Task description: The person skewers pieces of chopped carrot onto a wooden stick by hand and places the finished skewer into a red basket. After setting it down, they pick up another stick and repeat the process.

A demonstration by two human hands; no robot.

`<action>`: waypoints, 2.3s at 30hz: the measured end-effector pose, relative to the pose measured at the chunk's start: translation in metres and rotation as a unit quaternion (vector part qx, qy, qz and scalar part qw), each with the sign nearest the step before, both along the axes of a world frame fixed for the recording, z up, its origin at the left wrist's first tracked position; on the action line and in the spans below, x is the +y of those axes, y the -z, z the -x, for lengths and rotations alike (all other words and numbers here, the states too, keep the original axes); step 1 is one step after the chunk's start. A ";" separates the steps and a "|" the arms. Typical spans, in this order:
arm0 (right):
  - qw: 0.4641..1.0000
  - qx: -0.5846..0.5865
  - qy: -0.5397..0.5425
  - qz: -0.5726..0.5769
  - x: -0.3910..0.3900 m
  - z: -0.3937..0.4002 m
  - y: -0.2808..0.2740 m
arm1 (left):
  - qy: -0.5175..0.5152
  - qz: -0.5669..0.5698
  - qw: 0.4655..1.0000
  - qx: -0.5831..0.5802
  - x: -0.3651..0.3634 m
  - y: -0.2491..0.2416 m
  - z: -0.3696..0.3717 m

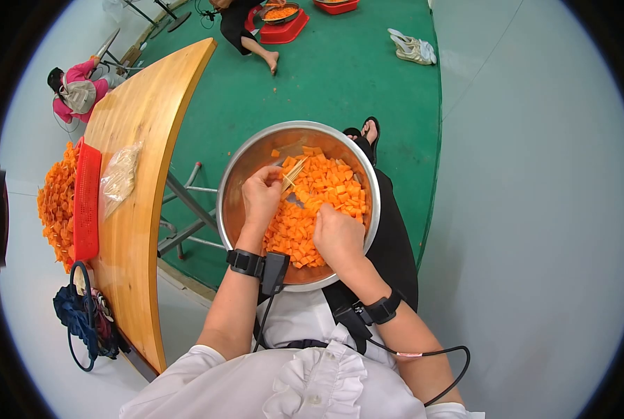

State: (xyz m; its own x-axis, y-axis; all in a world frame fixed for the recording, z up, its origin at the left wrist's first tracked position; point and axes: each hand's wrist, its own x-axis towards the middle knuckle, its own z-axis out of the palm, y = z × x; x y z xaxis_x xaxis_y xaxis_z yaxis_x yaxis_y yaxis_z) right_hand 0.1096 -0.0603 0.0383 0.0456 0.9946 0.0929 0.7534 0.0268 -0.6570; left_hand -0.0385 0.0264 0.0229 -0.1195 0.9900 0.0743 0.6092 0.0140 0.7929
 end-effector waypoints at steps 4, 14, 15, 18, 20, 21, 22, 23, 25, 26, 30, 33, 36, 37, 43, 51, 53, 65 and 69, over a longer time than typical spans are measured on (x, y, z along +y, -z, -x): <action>0.998 -0.061 0.013 -0.025 0.000 0.001 -0.006 | 0.005 -0.020 0.999 0.027 0.000 0.002 -0.001; 0.999 -0.030 0.014 -0.040 0.003 0.001 -0.001 | 0.036 -0.030 0.999 -0.004 -0.007 -0.007 -0.006; 0.999 -0.033 0.009 -0.040 0.003 0.001 0.000 | 0.045 -0.024 0.999 -0.012 -0.008 -0.009 -0.008; 0.999 -0.043 0.005 -0.033 0.005 0.003 0.005 | 0.090 -0.045 0.995 0.001 -0.012 -0.005 -0.014; 0.998 -0.055 0.019 -0.022 0.005 0.001 0.006 | 0.109 -0.030 0.994 0.002 -0.010 -0.006 -0.011; 0.998 -0.052 0.020 -0.012 0.004 0.000 0.005 | 0.118 -0.022 0.993 0.002 -0.011 -0.007 -0.011; 0.999 -0.048 0.023 -0.003 0.004 0.000 0.003 | 0.110 -0.021 0.994 -0.020 -0.011 -0.007 -0.012; 0.999 -0.044 0.025 0.005 0.005 -0.001 0.000 | 0.101 -0.020 0.994 -0.042 -0.011 -0.008 -0.013; 0.998 -0.037 0.046 -0.015 0.009 -0.004 -0.004 | 0.052 -0.033 0.995 -0.083 -0.009 -0.008 -0.014; 0.998 -0.033 0.056 -0.025 0.011 -0.005 -0.005 | 0.011 -0.046 0.994 -0.101 -0.006 -0.004 -0.013; 0.997 0.012 0.063 -0.052 0.013 -0.012 -0.007 | 0.054 0.013 0.995 0.083 -0.004 0.012 0.001; 0.998 0.004 0.053 -0.040 0.013 -0.012 -0.009 | 0.176 0.011 0.970 0.170 -0.010 0.018 0.001; 0.998 0.013 0.051 -0.044 0.012 -0.010 -0.008 | 0.198 -0.010 0.964 0.176 -0.013 0.016 -0.005; 0.998 0.017 0.050 -0.047 0.011 -0.010 -0.007 | 0.198 -0.013 0.964 0.178 -0.013 0.018 -0.006; 0.998 0.020 0.048 -0.041 0.012 -0.011 -0.007 | 0.183 -0.017 0.965 0.185 -0.010 0.032 -0.009; 0.998 0.018 0.043 -0.042 0.011 -0.011 -0.008 | 0.152 0.003 0.977 0.153 -0.012 0.022 -0.017; 0.998 0.017 0.042 -0.039 0.012 -0.011 -0.007 | 0.156 0.006 0.974 0.163 -0.011 0.024 -0.017; 0.998 0.034 -0.005 -0.043 0.007 -0.016 0.000 | -0.062 0.060 0.995 -0.053 0.005 0.002 0.001; 0.998 0.027 -0.017 -0.050 0.008 -0.015 -0.006 | -0.100 0.129 0.939 -0.303 0.011 0.005 0.002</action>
